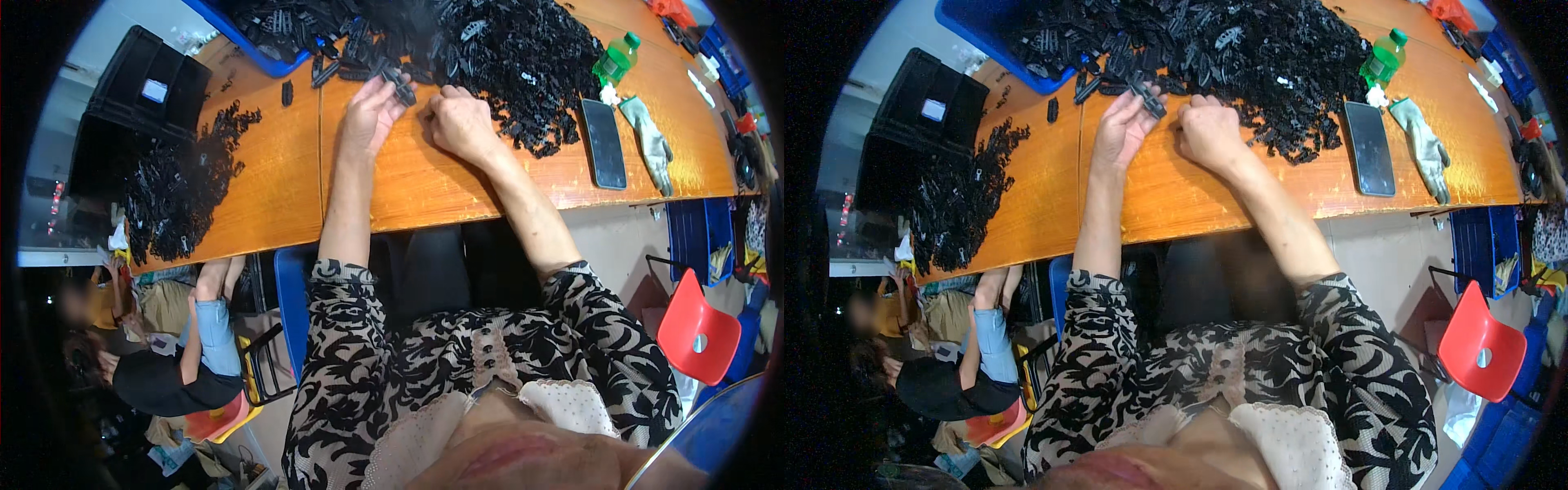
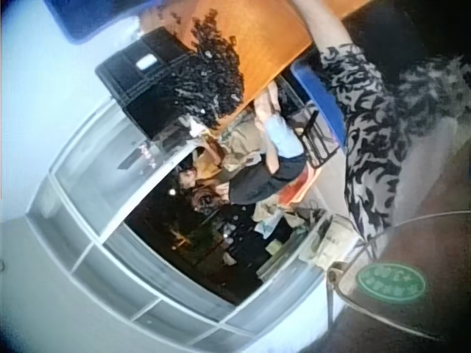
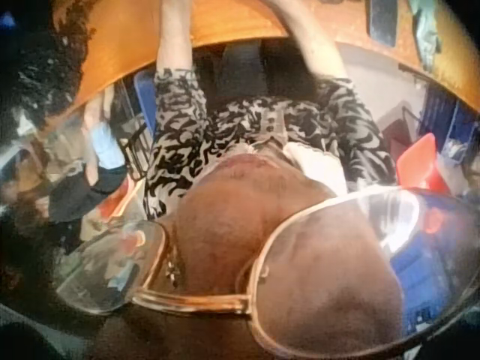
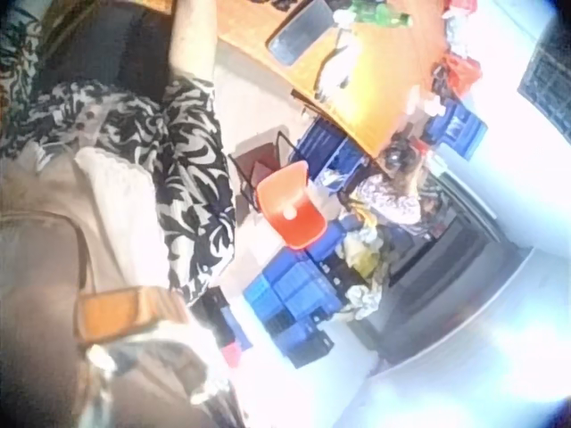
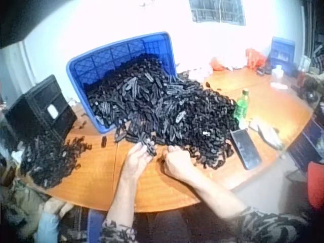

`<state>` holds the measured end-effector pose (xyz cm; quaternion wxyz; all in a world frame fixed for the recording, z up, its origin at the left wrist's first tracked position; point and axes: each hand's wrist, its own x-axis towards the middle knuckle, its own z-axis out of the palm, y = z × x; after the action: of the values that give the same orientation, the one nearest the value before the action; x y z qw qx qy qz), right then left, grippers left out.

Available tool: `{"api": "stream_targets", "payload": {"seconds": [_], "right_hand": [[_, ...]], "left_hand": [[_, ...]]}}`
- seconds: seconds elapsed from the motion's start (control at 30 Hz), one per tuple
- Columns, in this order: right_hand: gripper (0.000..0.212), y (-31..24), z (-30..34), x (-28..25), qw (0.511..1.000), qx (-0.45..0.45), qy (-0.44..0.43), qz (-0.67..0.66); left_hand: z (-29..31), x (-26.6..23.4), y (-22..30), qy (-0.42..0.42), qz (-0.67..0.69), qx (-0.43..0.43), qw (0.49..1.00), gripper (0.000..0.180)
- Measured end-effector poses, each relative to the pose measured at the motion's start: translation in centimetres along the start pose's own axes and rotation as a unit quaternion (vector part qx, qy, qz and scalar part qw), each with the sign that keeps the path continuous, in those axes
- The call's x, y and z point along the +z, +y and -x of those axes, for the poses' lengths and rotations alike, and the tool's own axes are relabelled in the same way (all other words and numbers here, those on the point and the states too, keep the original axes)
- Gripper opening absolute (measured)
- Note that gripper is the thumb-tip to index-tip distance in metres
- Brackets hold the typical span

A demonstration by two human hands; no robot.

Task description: Inspecting and sorting small black plastic components at a workstation.

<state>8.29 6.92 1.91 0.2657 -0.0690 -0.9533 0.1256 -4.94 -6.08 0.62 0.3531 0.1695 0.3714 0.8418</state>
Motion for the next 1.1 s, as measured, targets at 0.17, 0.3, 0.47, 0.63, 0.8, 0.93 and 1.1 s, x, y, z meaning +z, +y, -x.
{"api": "stream_targets", "payload": {"seconds": [0.17,0.3,0.47,0.63,0.8,0.93,1.1], "right_hand": [[0.019,0.1,-0.4,-1.3,0.984,0.123,-0.058,-0.114],[0.014,-0.9,-1.0,-1.8,0.946,0.122,0.164,-0.252],[0.018,-1.0,-1.2,-1.0,0.912,-0.119,0.347,-0.186],[0.025,-1.4,-0.9,-0.6,0.923,-0.141,0.349,-0.074],[0.022,-1.7,-0.8,-0.9,0.927,-0.139,0.341,-0.072],[0.019,-1.4,-0.9,-0.6,0.918,-0.12,0.36,-0.114],[0.02,-0.5,-1.3,-0.9,0.928,-0.108,0.299,-0.195]], "left_hand": [[0.5,0.5,-0.1,-0.007,0.002,0.007,1.0,0.033],[1.1,0.7,0.1,-0.02,-0.017,0.017,1.0,0.032],[1.1,1.5,-0.2,-0.111,-0.018,0.002,0.994,0.03],[1.4,2.0,-0.1,-0.133,-0.008,0.006,0.991,0.028],[1.3,1.9,-0.1,-0.124,-0.008,0.019,0.992,0.026],[1.3,2.3,-0.4,-0.09,-0.029,0.037,0.995,0.025],[1.8,2.3,0.3,-0.059,-0.068,-0.001,0.996,0.031]]}}
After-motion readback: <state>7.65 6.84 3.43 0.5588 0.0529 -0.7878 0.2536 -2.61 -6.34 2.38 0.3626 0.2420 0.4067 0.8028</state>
